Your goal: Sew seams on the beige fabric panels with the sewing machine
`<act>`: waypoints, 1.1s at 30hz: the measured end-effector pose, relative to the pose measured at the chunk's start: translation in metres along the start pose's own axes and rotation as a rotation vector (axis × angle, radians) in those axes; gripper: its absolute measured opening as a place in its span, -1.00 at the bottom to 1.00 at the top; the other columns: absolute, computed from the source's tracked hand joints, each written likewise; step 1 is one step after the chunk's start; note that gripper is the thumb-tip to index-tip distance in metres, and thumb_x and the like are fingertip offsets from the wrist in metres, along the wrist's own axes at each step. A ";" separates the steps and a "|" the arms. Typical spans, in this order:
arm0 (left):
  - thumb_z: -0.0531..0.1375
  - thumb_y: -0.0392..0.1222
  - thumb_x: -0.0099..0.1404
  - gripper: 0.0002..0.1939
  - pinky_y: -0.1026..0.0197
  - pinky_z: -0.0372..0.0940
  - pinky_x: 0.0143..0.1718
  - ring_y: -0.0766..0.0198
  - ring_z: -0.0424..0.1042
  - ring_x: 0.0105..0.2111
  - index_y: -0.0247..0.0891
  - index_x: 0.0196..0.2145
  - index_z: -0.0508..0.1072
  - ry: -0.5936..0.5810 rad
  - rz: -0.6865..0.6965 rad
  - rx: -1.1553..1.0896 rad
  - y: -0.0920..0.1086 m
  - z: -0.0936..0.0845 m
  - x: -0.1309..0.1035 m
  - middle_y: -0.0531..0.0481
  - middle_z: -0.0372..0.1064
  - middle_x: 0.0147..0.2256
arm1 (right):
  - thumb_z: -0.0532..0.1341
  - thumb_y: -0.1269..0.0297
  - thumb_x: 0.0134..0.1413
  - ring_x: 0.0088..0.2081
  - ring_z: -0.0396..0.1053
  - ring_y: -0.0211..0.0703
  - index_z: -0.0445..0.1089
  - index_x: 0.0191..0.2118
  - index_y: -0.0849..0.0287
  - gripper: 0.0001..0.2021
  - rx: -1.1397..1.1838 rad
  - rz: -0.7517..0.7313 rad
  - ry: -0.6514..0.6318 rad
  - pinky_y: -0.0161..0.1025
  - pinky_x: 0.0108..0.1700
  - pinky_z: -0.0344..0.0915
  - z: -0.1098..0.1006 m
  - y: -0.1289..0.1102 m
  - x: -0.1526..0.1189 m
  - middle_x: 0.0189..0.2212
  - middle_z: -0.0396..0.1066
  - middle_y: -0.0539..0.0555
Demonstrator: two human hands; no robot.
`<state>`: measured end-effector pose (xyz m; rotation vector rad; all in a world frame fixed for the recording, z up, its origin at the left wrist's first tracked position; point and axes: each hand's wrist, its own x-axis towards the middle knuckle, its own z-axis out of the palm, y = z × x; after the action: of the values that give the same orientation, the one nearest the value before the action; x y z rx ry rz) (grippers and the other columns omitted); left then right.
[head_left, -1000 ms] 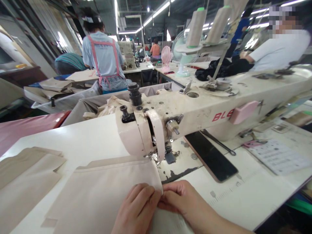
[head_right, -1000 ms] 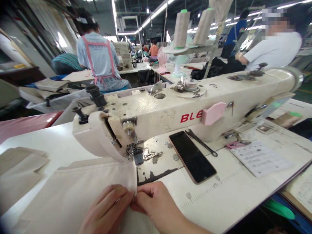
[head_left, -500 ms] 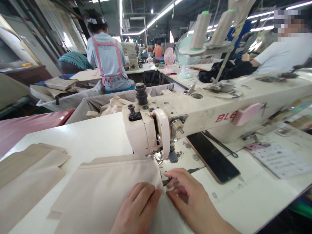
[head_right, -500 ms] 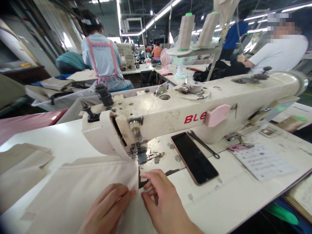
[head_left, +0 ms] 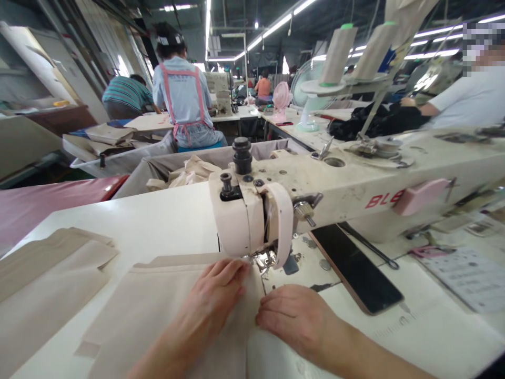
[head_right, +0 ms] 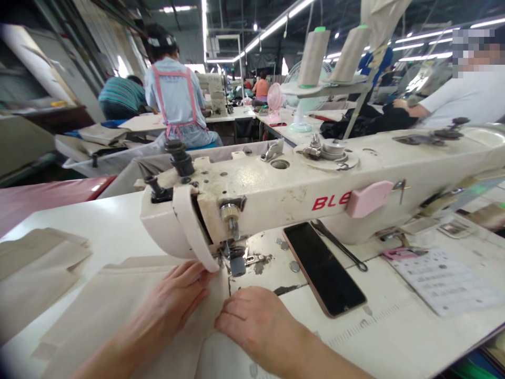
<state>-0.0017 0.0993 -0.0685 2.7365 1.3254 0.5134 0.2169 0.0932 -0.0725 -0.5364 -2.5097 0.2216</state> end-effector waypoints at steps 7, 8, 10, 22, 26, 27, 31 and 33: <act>-0.06 -0.33 0.39 -0.68 0.00 0.29 -0.12 0.07 0.39 -0.20 -0.27 -0.37 0.46 -0.017 -0.052 0.027 -0.009 -0.006 0.017 -0.11 0.44 -0.21 | -0.10 0.38 0.40 -0.20 0.46 -0.15 0.42 -0.21 0.24 -0.66 0.085 0.061 0.059 -0.25 -0.09 0.43 0.004 0.009 0.012 -0.31 0.51 0.12; -0.07 -0.31 0.40 -0.66 0.01 0.28 -0.12 0.07 0.38 -0.19 -0.27 -0.40 0.45 -0.012 -0.060 0.029 -0.011 -0.008 0.019 -0.11 0.44 -0.23 | -0.10 0.40 0.39 -0.19 0.45 -0.13 0.42 -0.20 0.25 -0.67 0.081 0.075 0.060 -0.23 -0.08 0.43 0.004 0.009 0.013 -0.30 0.51 0.13; -0.08 -0.29 0.41 -0.65 0.04 0.28 -0.11 0.06 0.37 -0.15 -0.27 -0.40 0.45 0.000 -0.074 0.032 -0.015 -0.010 0.022 -0.11 0.44 -0.23 | -0.08 0.44 0.37 -0.15 0.44 -0.07 0.43 -0.19 0.28 -0.68 0.066 0.101 0.063 -0.17 -0.07 0.44 0.004 0.009 0.014 -0.26 0.51 0.17; -0.03 -0.36 0.31 -0.70 0.06 0.21 0.00 0.05 0.26 -0.03 -0.22 -0.23 0.49 -0.038 -0.170 0.134 -0.039 -0.012 0.036 -0.06 0.39 -0.12 | -0.01 0.57 0.18 0.03 0.30 0.20 0.31 0.09 0.51 -0.62 -0.003 0.246 -0.045 0.10 0.07 0.34 0.003 0.001 0.012 0.06 0.34 0.34; 0.03 -0.38 0.29 -0.74 0.05 0.23 -0.04 0.04 0.27 -0.07 -0.21 -0.23 0.50 -0.087 -0.215 0.217 -0.036 -0.016 0.038 -0.07 0.40 -0.15 | -0.04 0.56 0.17 0.06 0.26 0.22 0.30 0.10 0.50 -0.59 0.066 0.257 -0.028 0.13 0.08 0.30 0.004 0.004 0.010 0.07 0.32 0.35; 0.04 -0.37 0.28 -0.75 0.03 0.24 -0.06 0.02 0.28 -0.08 -0.22 -0.25 0.51 -0.101 -0.234 0.244 -0.031 -0.016 0.036 -0.09 0.40 -0.17 | -0.04 0.55 0.17 0.06 0.27 0.20 0.31 0.10 0.44 -0.59 0.117 0.279 -0.004 0.13 0.08 0.29 0.002 0.003 0.009 0.06 0.33 0.34; 0.12 -0.27 0.26 -0.76 -0.11 0.31 -0.24 -0.13 0.33 -0.21 -0.48 -0.22 0.52 -0.121 -0.383 0.369 0.003 -0.007 0.012 -0.32 0.39 -0.25 | 0.01 0.36 0.18 -0.17 0.44 -0.01 0.36 0.03 0.20 -0.66 0.746 0.791 0.156 -0.09 -0.19 0.43 -0.007 -0.014 0.001 -0.09 0.42 0.23; 0.17 -0.22 0.24 -0.61 -0.09 0.34 -0.30 -0.12 0.33 -0.25 -0.63 -0.09 0.45 -0.086 -0.455 0.450 0.021 0.000 -0.003 -0.38 0.38 -0.23 | 0.07 0.26 0.09 -0.37 0.46 -0.15 0.35 -0.03 0.19 -0.67 1.254 1.106 0.062 -0.33 -0.46 0.37 -0.008 -0.027 -0.004 -0.21 0.45 0.19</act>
<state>0.0122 0.0837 -0.0658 2.5722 2.1748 0.0638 0.2159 0.0674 -0.0605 -1.1782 -1.2716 1.8935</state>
